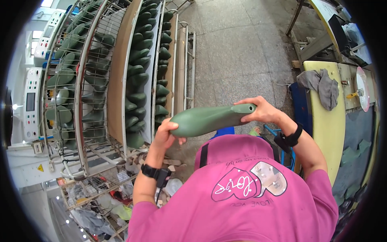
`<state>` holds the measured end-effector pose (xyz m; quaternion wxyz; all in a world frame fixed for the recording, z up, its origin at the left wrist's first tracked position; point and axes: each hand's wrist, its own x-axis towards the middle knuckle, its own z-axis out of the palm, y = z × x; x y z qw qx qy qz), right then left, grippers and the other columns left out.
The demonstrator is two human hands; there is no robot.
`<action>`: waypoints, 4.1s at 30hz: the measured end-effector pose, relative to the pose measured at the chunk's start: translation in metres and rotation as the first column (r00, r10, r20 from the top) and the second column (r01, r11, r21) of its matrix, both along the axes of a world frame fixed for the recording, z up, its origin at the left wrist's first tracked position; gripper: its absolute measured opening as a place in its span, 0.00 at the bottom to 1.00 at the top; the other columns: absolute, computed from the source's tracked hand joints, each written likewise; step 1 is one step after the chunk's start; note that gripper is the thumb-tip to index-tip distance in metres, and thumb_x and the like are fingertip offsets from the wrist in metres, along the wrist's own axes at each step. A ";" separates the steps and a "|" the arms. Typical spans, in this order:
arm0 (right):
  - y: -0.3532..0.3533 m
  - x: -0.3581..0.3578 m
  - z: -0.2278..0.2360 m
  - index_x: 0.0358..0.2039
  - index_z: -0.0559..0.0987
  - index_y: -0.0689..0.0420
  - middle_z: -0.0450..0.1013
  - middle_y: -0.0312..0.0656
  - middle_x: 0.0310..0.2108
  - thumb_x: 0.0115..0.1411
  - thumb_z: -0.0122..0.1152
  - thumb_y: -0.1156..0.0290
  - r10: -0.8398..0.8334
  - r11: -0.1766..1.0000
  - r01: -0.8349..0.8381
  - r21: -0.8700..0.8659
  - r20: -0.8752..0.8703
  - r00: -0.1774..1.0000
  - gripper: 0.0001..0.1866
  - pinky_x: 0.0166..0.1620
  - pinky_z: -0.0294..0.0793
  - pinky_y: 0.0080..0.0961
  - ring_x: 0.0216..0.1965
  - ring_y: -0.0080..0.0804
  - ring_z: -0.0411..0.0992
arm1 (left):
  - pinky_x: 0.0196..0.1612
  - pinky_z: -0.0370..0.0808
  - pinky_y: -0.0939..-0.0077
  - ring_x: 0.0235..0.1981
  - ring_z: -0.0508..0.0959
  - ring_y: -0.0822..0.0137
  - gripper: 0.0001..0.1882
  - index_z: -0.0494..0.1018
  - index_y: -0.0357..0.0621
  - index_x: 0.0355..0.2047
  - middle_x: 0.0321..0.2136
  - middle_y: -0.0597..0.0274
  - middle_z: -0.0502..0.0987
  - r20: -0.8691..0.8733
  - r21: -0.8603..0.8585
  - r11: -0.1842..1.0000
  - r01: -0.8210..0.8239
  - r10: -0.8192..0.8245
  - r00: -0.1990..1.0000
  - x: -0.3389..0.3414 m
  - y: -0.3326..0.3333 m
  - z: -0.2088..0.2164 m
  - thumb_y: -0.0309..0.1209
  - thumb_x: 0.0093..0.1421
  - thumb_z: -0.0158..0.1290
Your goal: The recorder takes shoe lasts from a rack and applies glue to the bottom surface using a brush.
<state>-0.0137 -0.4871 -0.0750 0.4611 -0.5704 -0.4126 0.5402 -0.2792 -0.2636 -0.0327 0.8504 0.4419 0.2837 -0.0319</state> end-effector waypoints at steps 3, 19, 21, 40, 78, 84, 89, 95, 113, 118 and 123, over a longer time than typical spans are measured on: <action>-0.011 -0.015 -0.009 0.40 0.75 0.64 0.75 0.40 0.32 0.41 0.68 0.69 -0.116 0.988 0.127 -0.083 0.131 0.985 0.24 0.40 0.71 0.22 0.35 0.23 0.71 | 0.19 0.75 0.74 0.20 0.76 0.62 0.23 0.65 0.28 0.41 0.25 0.48 0.74 -0.035 -0.129 0.992 -0.011 0.006 0.999 0.019 0.021 -0.021 0.38 0.54 0.48; -0.058 -0.029 -0.034 0.28 0.78 0.65 0.73 0.36 0.22 0.48 0.64 0.62 -0.845 0.488 0.795 -0.360 0.035 0.534 0.17 0.28 0.68 0.20 0.24 0.20 0.69 | 0.61 0.42 0.49 0.55 0.63 0.53 0.19 0.68 0.38 0.48 0.50 0.54 0.68 -0.405 -0.850 -0.407 0.335 0.911 0.077 -0.089 0.165 -0.061 0.32 0.61 0.36; -0.084 -0.040 -0.030 0.28 0.78 0.65 0.73 0.37 0.23 0.48 0.65 0.60 -0.929 0.325 0.874 -0.361 0.054 0.367 0.18 0.29 0.69 0.20 0.25 0.20 0.69 | 0.60 0.42 0.49 0.54 0.64 0.54 0.18 0.70 0.40 0.47 0.49 0.55 0.69 -0.467 -0.829 -0.464 0.310 0.881 0.072 -0.088 0.184 -0.083 0.34 0.61 0.38; -0.332 -0.089 -0.053 0.36 0.71 0.65 0.73 0.54 0.28 0.49 0.59 0.62 -0.563 -0.419 0.895 0.154 0.729 -0.389 0.20 0.35 0.70 0.35 0.30 0.49 0.72 | 0.37 0.71 0.55 0.32 0.72 0.55 0.14 0.67 0.32 0.32 0.33 0.53 0.70 -0.146 -0.272 0.435 -0.858 0.863 0.484 0.019 0.037 -0.047 0.33 0.54 0.46; -0.484 -0.145 -0.046 0.36 0.74 0.69 0.74 0.56 0.31 0.48 0.61 0.62 -0.392 -0.200 0.977 -0.068 0.920 -0.016 0.22 0.40 0.69 0.35 0.36 0.49 0.72 | 0.34 0.74 0.75 0.33 0.74 0.68 0.29 0.60 0.32 0.52 0.42 0.50 0.71 0.111 0.643 0.485 0.593 -0.825 0.555 0.276 -0.298 -0.021 0.27 0.49 0.52; -0.556 -0.134 -0.051 0.43 0.69 0.68 0.69 0.59 0.42 0.50 0.57 0.52 -0.179 -0.309 0.928 -0.206 0.971 0.156 0.31 0.48 0.65 0.37 0.46 0.51 0.67 | 0.30 0.75 0.77 0.31 0.76 0.68 0.19 0.67 0.35 0.45 0.33 0.55 0.74 -0.037 0.665 0.747 -0.001 0.035 0.999 0.169 -0.092 -0.099 0.25 0.51 0.51; -0.561 -0.079 -0.027 0.51 0.62 0.66 0.64 0.55 0.50 0.57 0.53 0.58 -0.204 -0.194 0.971 0.140 0.962 -0.179 0.29 0.51 0.64 0.31 0.50 0.44 0.65 | 0.19 0.72 0.79 0.20 0.75 0.68 0.07 0.70 0.35 0.30 0.22 0.58 0.72 -0.015 0.639 0.479 -0.602 0.790 0.613 0.036 0.068 -0.121 0.20 0.49 0.47; -0.347 -0.021 0.004 0.49 0.65 0.62 0.69 0.48 0.44 0.59 0.49 0.71 -0.553 0.184 0.974 0.135 0.833 -0.011 0.17 0.42 0.69 0.24 0.40 0.34 0.71 | 0.21 0.73 0.74 0.21 0.74 0.65 0.15 0.68 0.29 0.31 0.24 0.52 0.73 -0.182 0.786 0.331 -0.522 0.931 0.317 -0.007 0.159 -0.122 0.30 0.47 0.53; -0.044 -0.005 0.018 0.34 0.72 0.61 0.72 0.50 0.30 0.50 0.55 0.77 -0.099 0.917 0.368 -0.152 0.807 0.583 0.09 0.34 0.71 0.31 0.32 0.45 0.72 | 0.15 0.74 0.70 0.17 0.74 0.56 0.24 0.56 0.27 0.39 0.32 0.43 0.69 -0.128 0.783 0.143 -0.605 0.989 0.069 -0.014 0.221 -0.161 0.32 0.51 0.54; -0.004 -0.009 0.015 0.33 0.72 0.60 0.72 0.49 0.29 0.50 0.55 0.73 0.053 0.985 0.103 -0.138 0.814 0.579 0.09 0.35 0.70 0.37 0.33 0.49 0.71 | 0.15 0.73 0.71 0.16 0.75 0.58 0.19 0.57 0.25 0.37 0.26 0.42 0.71 -0.138 0.738 0.171 -0.653 0.985 0.102 -0.026 0.207 -0.153 0.30 0.54 0.49; 0.002 -0.013 0.014 0.31 0.71 0.60 0.70 0.48 0.26 0.50 0.54 0.73 0.106 0.994 -0.060 -0.087 0.828 0.550 0.08 0.33 0.70 0.38 0.31 0.47 0.70 | 0.14 0.73 0.73 0.16 0.75 0.58 0.15 0.59 0.25 0.35 0.23 0.45 0.71 -0.163 0.771 0.208 -0.602 0.978 0.129 -0.028 0.212 -0.137 0.26 0.52 0.46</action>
